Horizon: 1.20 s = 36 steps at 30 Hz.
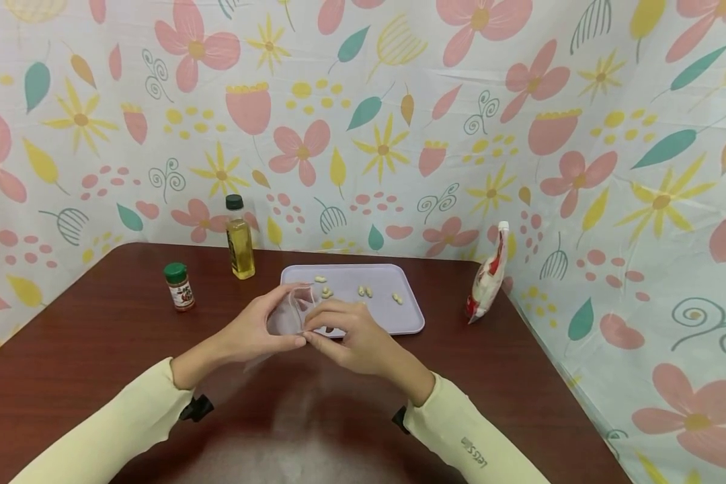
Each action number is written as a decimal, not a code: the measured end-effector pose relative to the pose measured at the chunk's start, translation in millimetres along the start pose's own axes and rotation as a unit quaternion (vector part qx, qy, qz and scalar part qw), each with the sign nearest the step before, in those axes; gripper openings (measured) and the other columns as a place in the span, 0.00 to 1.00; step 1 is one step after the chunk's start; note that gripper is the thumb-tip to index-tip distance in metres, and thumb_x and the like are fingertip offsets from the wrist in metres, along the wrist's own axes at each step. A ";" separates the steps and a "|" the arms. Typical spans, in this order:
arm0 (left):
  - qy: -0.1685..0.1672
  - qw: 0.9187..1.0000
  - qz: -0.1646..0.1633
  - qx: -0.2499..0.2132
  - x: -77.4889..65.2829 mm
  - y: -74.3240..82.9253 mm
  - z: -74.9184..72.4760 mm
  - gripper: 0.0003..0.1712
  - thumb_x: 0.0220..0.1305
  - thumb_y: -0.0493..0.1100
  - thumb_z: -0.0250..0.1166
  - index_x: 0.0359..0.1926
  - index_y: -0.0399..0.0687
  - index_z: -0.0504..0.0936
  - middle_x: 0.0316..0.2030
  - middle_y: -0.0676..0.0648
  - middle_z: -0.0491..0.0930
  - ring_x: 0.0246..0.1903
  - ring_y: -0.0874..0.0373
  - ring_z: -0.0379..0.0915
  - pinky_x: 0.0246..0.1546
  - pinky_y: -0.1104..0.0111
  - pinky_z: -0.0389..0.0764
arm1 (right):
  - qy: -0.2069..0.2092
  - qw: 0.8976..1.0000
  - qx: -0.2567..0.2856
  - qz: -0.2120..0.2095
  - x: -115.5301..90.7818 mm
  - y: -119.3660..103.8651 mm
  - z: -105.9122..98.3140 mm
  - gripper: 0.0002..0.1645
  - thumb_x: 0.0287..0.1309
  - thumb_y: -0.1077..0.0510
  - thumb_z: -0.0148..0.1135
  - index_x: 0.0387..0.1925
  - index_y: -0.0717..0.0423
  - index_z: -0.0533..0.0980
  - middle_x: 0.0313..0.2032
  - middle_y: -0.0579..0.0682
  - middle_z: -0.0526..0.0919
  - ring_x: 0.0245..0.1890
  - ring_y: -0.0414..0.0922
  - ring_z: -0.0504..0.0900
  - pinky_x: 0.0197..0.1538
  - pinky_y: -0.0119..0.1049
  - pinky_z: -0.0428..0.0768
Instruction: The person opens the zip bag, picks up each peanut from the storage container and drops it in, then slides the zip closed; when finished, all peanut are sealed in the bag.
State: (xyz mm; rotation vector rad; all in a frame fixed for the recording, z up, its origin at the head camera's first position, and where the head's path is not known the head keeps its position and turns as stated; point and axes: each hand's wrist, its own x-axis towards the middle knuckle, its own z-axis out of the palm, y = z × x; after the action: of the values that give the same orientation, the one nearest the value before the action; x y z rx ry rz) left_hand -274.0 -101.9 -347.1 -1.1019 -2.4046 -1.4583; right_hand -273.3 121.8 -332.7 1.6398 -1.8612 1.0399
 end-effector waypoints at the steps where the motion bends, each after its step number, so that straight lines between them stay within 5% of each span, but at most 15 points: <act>1: 0.004 1.000 0.001 -0.001 0.0 0.1 0.5 0.44 0.54 0.49 0.76 0.69 0.54 0.66 0.58 0.54 0.76 0.58 0.53 0.71 0.58 0.51 0.69 | 0.000 1.000 -0.005 0.001 -0.6 0.2 0.2 0.07 0.58 0.68 0.66 0.36 0.55 0.83 0.37 0.49 0.84 0.39 0.42 0.83 0.44 0.33 0.80; 10: 0.021 1.000 0.023 0.004 -1.4 -0.1 -2.3 0.40 0.55 0.46 0.75 0.68 0.55 0.68 0.54 0.48 0.78 0.54 0.53 0.73 0.55 0.51 0.71 | 0.006 0.998 -0.047 0.029 -5.9 -1.5 -0.1 0.15 0.54 0.71 0.65 0.42 0.54 0.83 0.44 0.50 0.83 0.43 0.44 0.82 0.31 0.30 0.77; 18: 0.022 0.999 -0.001 0.036 -7.0 -2.5 -8.7 0.42 0.49 0.47 0.78 0.66 0.58 0.70 0.54 0.51 0.78 0.53 0.59 0.72 0.50 0.55 0.75 | 0.006 0.996 -0.084 0.015 -8.6 -0.2 2.3 0.11 0.52 0.71 0.68 0.37 0.57 0.83 0.41 0.49 0.83 0.44 0.44 0.80 0.48 0.33 0.77; 28: 0.044 0.994 0.018 0.095 -6.9 -2.3 -10.8 0.39 0.49 0.50 0.77 0.64 0.55 0.73 0.51 0.55 0.79 0.47 0.59 0.73 0.46 0.56 0.76 | -0.015 0.992 -0.125 0.027 -10.0 -0.3 1.0 0.12 0.51 0.69 0.70 0.38 0.55 0.84 0.42 0.46 0.83 0.45 0.43 0.79 0.49 0.34 0.76; 33: 0.044 0.992 -0.012 0.119 -6.6 -1.7 -12.3 0.40 0.49 0.53 0.76 0.64 0.55 0.73 0.52 0.54 0.79 0.44 0.59 0.72 0.44 0.58 0.76 | -0.014 0.993 -0.112 0.037 -11.5 1.1 -0.9 0.12 0.53 0.69 0.68 0.40 0.56 0.83 0.43 0.47 0.83 0.46 0.43 0.80 0.49 0.34 0.77; 36: 0.047 0.989 -0.034 0.133 -6.3 -1.3 -13.1 0.42 0.47 0.55 0.77 0.64 0.54 0.73 0.49 0.53 0.79 0.44 0.58 0.73 0.43 0.58 0.75 | 0.002 0.995 -0.090 0.042 -12.6 3.5 -2.0 0.14 0.53 0.71 0.67 0.40 0.55 0.83 0.43 0.49 0.84 0.45 0.44 0.81 0.40 0.33 0.78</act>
State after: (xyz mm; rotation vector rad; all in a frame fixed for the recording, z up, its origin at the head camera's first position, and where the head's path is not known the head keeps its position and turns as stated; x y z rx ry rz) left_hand -273.6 -116.1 -343.9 -0.8792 -2.4998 -1.1354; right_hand -274.5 131.3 -341.8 1.4667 -1.9743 0.8790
